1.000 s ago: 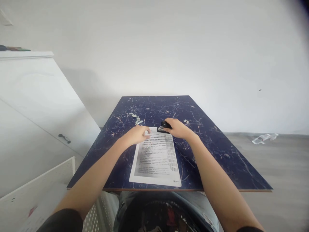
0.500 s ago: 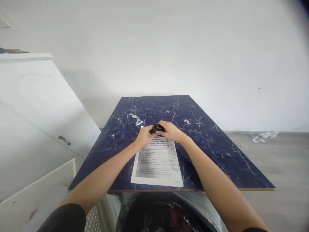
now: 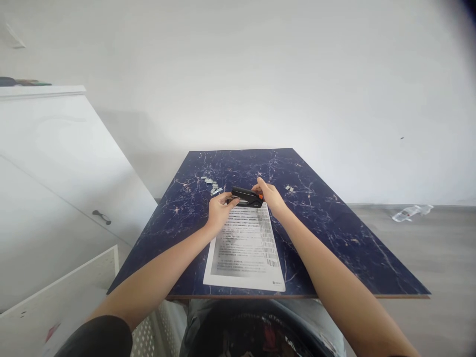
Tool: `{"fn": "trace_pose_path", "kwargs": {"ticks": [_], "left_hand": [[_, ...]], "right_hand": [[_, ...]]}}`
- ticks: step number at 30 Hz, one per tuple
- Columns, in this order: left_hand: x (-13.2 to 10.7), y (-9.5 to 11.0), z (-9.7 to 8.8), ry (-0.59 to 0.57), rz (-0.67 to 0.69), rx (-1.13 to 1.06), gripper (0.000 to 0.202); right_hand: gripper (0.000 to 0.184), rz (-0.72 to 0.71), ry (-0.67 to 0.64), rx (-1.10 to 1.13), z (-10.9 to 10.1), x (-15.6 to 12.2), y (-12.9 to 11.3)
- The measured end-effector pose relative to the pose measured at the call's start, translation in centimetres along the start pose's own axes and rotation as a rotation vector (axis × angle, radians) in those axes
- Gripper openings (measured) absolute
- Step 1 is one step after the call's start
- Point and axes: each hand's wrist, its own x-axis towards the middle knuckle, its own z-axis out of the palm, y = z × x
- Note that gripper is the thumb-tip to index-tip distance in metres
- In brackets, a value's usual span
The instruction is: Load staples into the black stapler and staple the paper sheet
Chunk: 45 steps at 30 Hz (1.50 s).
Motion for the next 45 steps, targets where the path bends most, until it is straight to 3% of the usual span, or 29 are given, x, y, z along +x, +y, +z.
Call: {"fn": "trace_pose_path", "kwargs": {"ticks": [7, 11, 17, 36, 45], "left_hand": [[0.2, 0.1, 0.4, 0.108, 0.015, -0.035, 0.035], [0.4, -0.3, 0.1, 0.117, -0.032, -0.036, 0.041], [0.8, -0.2, -0.5, 0.046, -0.059, -0.017, 0.041], [1.4, -0.8, -1.7, -0.051, -0.009, 0.118, 0.036], [1.5, -0.6, -2.1, -0.045, -0.05, 0.049, 0.036]], "right_hand": [[0.045, 0.25, 0.003, 0.404, 1.8, -0.9, -0.6], [0.04, 0.299, -0.029, 0.528, 2.6, -1.3, -0.5], [0.034, 0.287, 0.053, 0.583, 2.7, -0.7, 0.7], [0.031, 0.408, -0.026, 0.61, 1.9, 0.1, 1.0], [0.024, 0.468, 0.118, 0.647, -0.3, 0.3, 0.2]]}}
